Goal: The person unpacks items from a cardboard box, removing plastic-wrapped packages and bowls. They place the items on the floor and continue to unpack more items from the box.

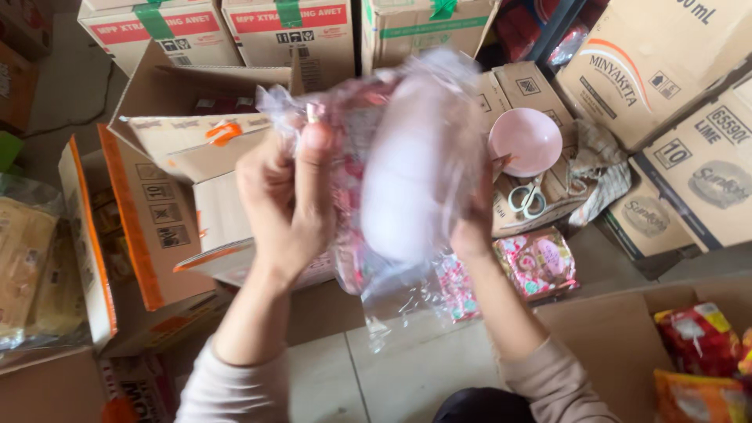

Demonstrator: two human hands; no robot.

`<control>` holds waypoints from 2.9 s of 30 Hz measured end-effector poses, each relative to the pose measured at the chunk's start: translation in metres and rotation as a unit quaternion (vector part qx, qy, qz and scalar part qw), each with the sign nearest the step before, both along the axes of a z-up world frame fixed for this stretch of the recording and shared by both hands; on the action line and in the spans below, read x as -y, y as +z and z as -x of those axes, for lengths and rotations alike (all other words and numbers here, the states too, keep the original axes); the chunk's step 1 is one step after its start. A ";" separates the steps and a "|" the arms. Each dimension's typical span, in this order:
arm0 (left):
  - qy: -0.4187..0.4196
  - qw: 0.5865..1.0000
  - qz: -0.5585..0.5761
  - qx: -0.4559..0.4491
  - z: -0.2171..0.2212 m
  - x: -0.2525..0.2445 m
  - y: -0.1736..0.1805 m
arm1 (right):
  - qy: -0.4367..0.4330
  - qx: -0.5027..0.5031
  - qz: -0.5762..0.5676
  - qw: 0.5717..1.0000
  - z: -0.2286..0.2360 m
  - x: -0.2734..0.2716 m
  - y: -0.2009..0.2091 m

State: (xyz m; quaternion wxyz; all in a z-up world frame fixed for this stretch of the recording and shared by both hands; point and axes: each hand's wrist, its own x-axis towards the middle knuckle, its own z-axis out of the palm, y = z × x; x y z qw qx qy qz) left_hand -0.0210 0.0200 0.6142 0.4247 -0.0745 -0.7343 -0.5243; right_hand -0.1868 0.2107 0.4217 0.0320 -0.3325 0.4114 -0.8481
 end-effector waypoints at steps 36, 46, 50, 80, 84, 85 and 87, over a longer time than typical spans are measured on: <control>-0.163 0.708 0.381 0.572 -0.004 0.064 -0.331 | 0.030 0.271 -0.279 0.921 -0.158 -0.079 -0.124; -0.088 0.867 0.275 0.407 -0.056 0.037 -0.377 | 0.182 0.038 -0.474 0.860 -0.159 -0.023 -0.192; -0.160 0.813 0.416 0.374 -0.058 0.004 -0.410 | 0.172 -0.293 -0.697 0.631 -0.177 -0.030 -0.235; -0.152 0.676 0.402 0.599 -0.040 -0.030 -0.504 | 0.080 -0.362 -0.723 0.583 -0.220 -0.072 -0.244; -0.082 0.788 0.327 0.515 -0.048 0.003 -0.497 | 0.092 -0.407 -0.678 0.605 -0.221 -0.055 -0.231; -0.075 0.781 0.314 0.534 -0.049 0.011 -0.497 | 0.098 -0.424 -0.677 0.593 -0.224 -0.052 -0.228; -0.060 0.788 0.297 0.535 -0.053 0.022 -0.498 | 0.095 -0.441 -0.655 0.606 -0.225 -0.048 -0.221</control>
